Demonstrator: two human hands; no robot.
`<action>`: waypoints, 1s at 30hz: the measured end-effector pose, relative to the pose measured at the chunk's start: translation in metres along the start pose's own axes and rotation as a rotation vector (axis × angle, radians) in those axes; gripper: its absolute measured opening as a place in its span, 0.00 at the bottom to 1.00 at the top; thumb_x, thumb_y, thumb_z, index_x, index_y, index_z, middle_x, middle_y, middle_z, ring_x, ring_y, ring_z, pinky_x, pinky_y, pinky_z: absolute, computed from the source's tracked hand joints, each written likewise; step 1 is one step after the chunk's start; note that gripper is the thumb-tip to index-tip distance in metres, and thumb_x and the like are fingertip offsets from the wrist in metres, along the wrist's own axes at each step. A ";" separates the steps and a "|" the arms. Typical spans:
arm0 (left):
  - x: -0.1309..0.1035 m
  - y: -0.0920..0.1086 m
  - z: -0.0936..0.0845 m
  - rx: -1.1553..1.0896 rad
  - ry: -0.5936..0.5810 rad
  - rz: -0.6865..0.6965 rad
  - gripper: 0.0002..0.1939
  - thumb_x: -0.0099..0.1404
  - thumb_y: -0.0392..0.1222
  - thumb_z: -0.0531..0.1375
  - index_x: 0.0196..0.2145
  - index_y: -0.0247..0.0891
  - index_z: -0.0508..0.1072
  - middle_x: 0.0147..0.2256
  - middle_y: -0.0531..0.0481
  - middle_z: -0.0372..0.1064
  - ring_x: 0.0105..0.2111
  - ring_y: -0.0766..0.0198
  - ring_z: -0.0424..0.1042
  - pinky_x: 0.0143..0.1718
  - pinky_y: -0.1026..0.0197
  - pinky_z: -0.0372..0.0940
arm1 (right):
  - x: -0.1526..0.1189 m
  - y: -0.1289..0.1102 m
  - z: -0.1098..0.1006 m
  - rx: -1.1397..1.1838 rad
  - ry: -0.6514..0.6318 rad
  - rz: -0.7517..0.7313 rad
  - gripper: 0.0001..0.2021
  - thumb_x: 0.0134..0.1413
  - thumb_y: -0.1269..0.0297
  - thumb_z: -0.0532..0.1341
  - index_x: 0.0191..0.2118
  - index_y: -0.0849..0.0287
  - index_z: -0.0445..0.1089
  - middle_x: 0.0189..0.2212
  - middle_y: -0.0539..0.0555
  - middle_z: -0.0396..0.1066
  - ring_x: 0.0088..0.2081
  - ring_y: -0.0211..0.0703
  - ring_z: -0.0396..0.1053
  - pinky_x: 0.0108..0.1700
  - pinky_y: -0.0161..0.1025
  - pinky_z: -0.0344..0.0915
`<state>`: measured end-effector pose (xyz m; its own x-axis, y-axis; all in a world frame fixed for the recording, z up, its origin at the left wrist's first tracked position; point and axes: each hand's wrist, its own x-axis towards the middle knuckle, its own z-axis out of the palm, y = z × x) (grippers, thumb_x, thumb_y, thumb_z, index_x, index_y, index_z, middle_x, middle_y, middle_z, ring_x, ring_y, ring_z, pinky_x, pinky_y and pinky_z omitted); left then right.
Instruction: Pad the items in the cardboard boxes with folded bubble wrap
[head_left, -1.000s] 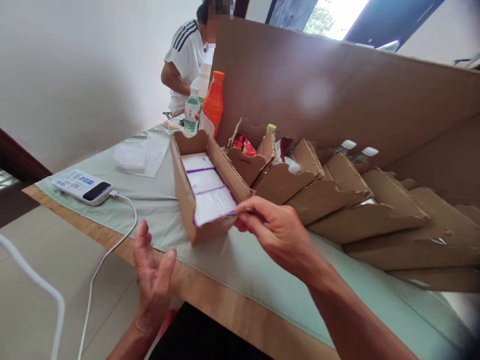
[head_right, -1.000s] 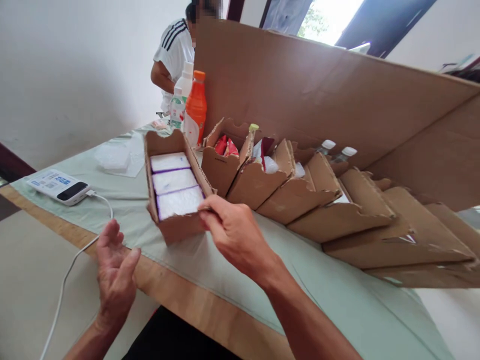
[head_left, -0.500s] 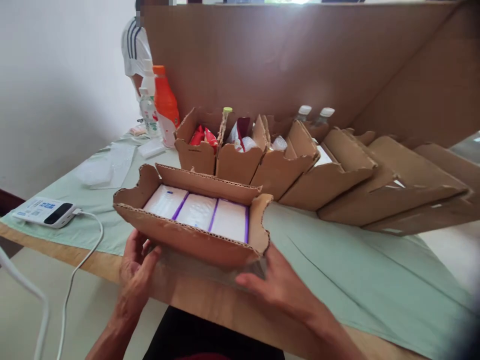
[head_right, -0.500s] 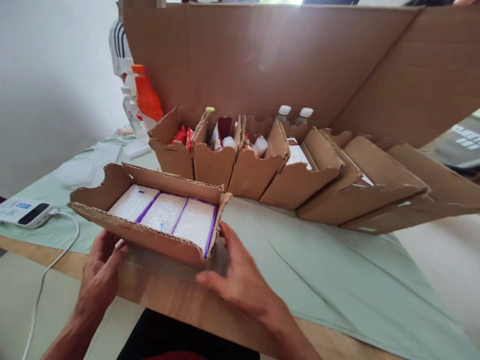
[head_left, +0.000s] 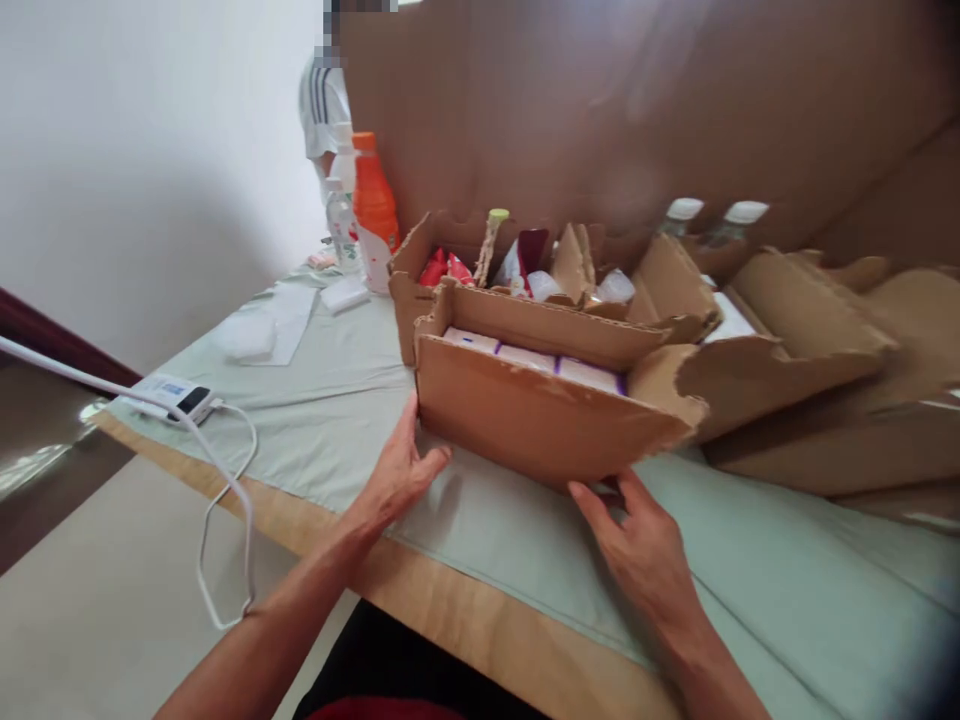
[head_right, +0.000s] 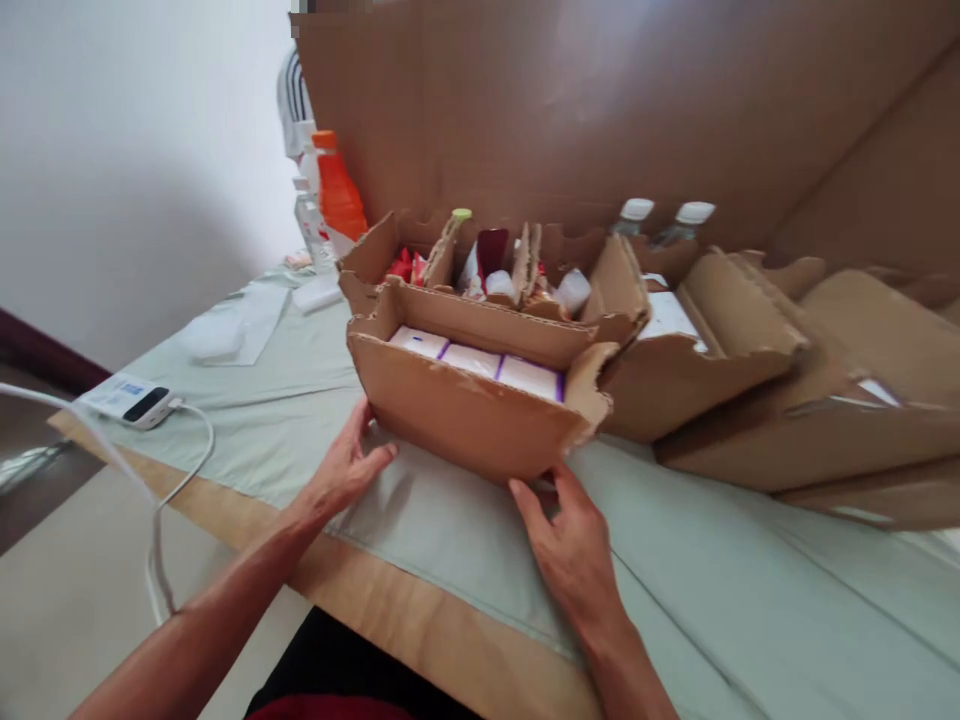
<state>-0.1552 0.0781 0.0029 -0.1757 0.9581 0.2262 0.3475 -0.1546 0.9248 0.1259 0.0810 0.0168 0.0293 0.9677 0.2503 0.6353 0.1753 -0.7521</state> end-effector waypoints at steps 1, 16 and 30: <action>-0.008 -0.004 -0.005 0.019 0.011 -0.034 0.40 0.62 0.41 0.63 0.70 0.35 0.57 0.69 0.33 0.60 0.69 0.42 0.60 0.68 0.38 0.58 | -0.006 0.007 -0.001 -0.024 -0.006 0.005 0.17 0.57 0.47 0.62 0.42 0.54 0.75 0.33 0.57 0.81 0.31 0.53 0.78 0.34 0.47 0.75; -0.083 -0.018 -0.058 0.150 -0.059 0.210 0.17 0.67 0.30 0.57 0.51 0.37 0.77 0.52 0.39 0.78 0.54 0.51 0.76 0.62 0.42 0.68 | 0.000 -0.129 0.113 -0.042 -0.226 -0.828 0.11 0.65 0.73 0.58 0.45 0.52 0.76 0.37 0.53 0.82 0.37 0.46 0.79 0.40 0.44 0.73; -0.074 -0.040 -0.044 -0.032 0.231 0.400 0.17 0.66 0.32 0.55 0.50 0.38 0.75 0.41 0.39 0.80 0.38 0.52 0.80 0.41 0.49 0.77 | 0.128 -0.306 0.381 -0.490 -0.728 -0.985 0.14 0.62 0.75 0.57 0.49 0.62 0.77 0.70 0.66 0.59 0.70 0.62 0.56 0.62 0.61 0.62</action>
<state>-0.1968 0.0031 -0.0374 -0.2357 0.7432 0.6262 0.4022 -0.5120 0.7590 -0.3587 0.2206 0.0468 -0.9246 0.3757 0.0634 0.3678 0.9235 -0.1088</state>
